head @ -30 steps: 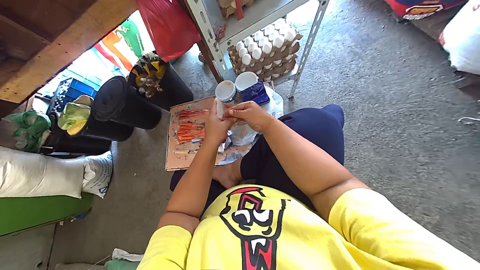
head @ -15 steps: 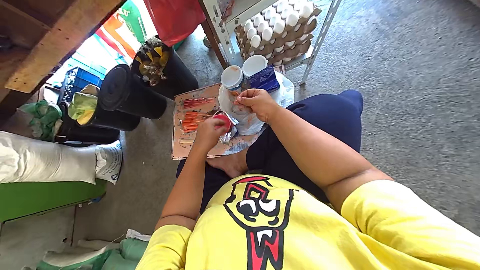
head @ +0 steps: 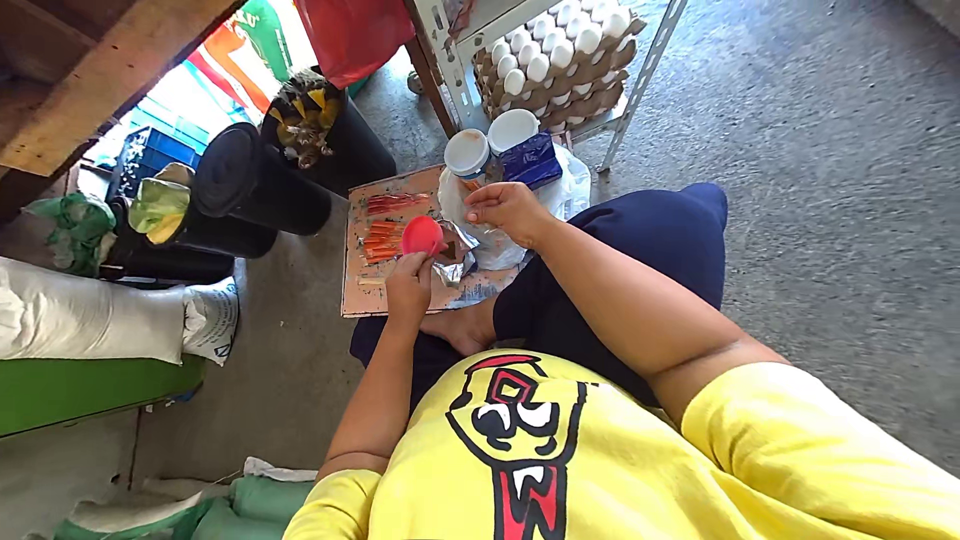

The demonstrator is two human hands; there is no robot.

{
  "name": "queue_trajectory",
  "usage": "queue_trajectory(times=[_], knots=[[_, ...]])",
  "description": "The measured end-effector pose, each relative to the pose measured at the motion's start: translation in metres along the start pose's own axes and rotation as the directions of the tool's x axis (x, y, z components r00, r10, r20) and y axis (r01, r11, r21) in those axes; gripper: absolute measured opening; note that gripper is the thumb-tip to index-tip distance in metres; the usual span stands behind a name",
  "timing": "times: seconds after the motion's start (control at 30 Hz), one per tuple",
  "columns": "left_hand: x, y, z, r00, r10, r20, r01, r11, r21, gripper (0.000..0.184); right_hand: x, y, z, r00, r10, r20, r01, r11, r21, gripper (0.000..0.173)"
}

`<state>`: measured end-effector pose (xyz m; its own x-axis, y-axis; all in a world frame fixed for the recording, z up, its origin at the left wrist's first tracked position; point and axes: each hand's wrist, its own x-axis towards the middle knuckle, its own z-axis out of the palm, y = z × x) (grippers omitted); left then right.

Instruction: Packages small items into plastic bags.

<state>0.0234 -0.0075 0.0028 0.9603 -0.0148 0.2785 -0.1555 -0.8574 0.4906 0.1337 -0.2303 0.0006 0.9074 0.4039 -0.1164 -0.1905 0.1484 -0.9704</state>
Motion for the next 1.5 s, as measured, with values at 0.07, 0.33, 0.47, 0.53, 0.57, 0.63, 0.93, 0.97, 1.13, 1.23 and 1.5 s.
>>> queue_trajectory(times=[0.07, 0.33, 0.47, 0.53, 0.57, 0.63, 0.93, 0.97, 1.13, 1.23, 1.5], knots=[[0.002, 0.000, -0.008, 0.996, -0.057, -0.068, 0.052, 0.996, -0.078, 0.017, -0.001, -0.001, 0.003, 0.999, -0.027, 0.024, 0.028, 1.000, -0.013, 0.025], [0.005, 0.015, -0.039, 0.952, -0.265, -0.156, 0.130, 0.805, -0.578, 0.013, -0.004, 0.002, 0.011, 0.995, -0.058, 0.085, 0.069, 0.989, -0.130, 0.029], [0.004, 0.028, -0.044, 0.956, -0.251, -0.152, 0.091, 0.746, -0.660, 0.012, -0.004, 0.003, 0.012, 0.993, -0.075, 0.096, 0.090, 0.981, -0.173, 0.029], [0.003, 0.031, -0.045, 0.958, -0.245, -0.150, 0.086, 0.742, -0.665, 0.013, -0.005, 0.003, 0.013, 0.993, -0.077, 0.094, 0.094, 0.978, -0.187, 0.029], [0.003, 0.031, -0.045, 0.959, -0.244, -0.146, 0.088, 0.744, -0.662, 0.013, -0.005, 0.003, 0.013, 0.993, -0.077, 0.092, 0.093, 0.977, -0.190, 0.029], [0.003, 0.031, -0.045, 0.960, -0.245, -0.133, 0.096, 0.740, -0.666, 0.012, -0.006, 0.004, 0.012, 0.992, -0.089, 0.092, 0.106, 0.976, -0.188, 0.029], [0.002, 0.028, -0.041, 0.972, -0.199, -0.127, 0.079, 0.782, -0.618, 0.014, -0.006, 0.005, 0.013, 0.988, -0.108, 0.111, 0.129, 0.971, -0.202, 0.028], [0.002, 0.027, -0.041, 0.976, -0.171, -0.132, 0.058, 0.796, -0.603, 0.014, -0.006, 0.005, 0.013, 0.988, -0.105, 0.110, 0.126, 0.971, -0.202, 0.028], [0.005, 0.030, -0.042, 0.992, -0.006, -0.127, -0.052, 0.893, -0.447, 0.014, -0.006, 0.001, 0.011, 0.985, -0.122, 0.122, 0.148, 0.962, -0.230, 0.029], [0.007, 0.032, -0.047, 0.988, 0.118, -0.096, -0.141, 0.947, -0.289, 0.016, -0.009, 0.006, 0.016, 0.973, -0.187, 0.135, 0.215, 0.947, -0.238, 0.028], [0.039, 0.059, -0.038, 0.947, 0.315, -0.060, -0.317, 0.948, -0.021, 0.028, -0.010, -0.010, 0.005, 0.948, -0.264, 0.177, 0.316, 0.848, -0.426, 0.029]])
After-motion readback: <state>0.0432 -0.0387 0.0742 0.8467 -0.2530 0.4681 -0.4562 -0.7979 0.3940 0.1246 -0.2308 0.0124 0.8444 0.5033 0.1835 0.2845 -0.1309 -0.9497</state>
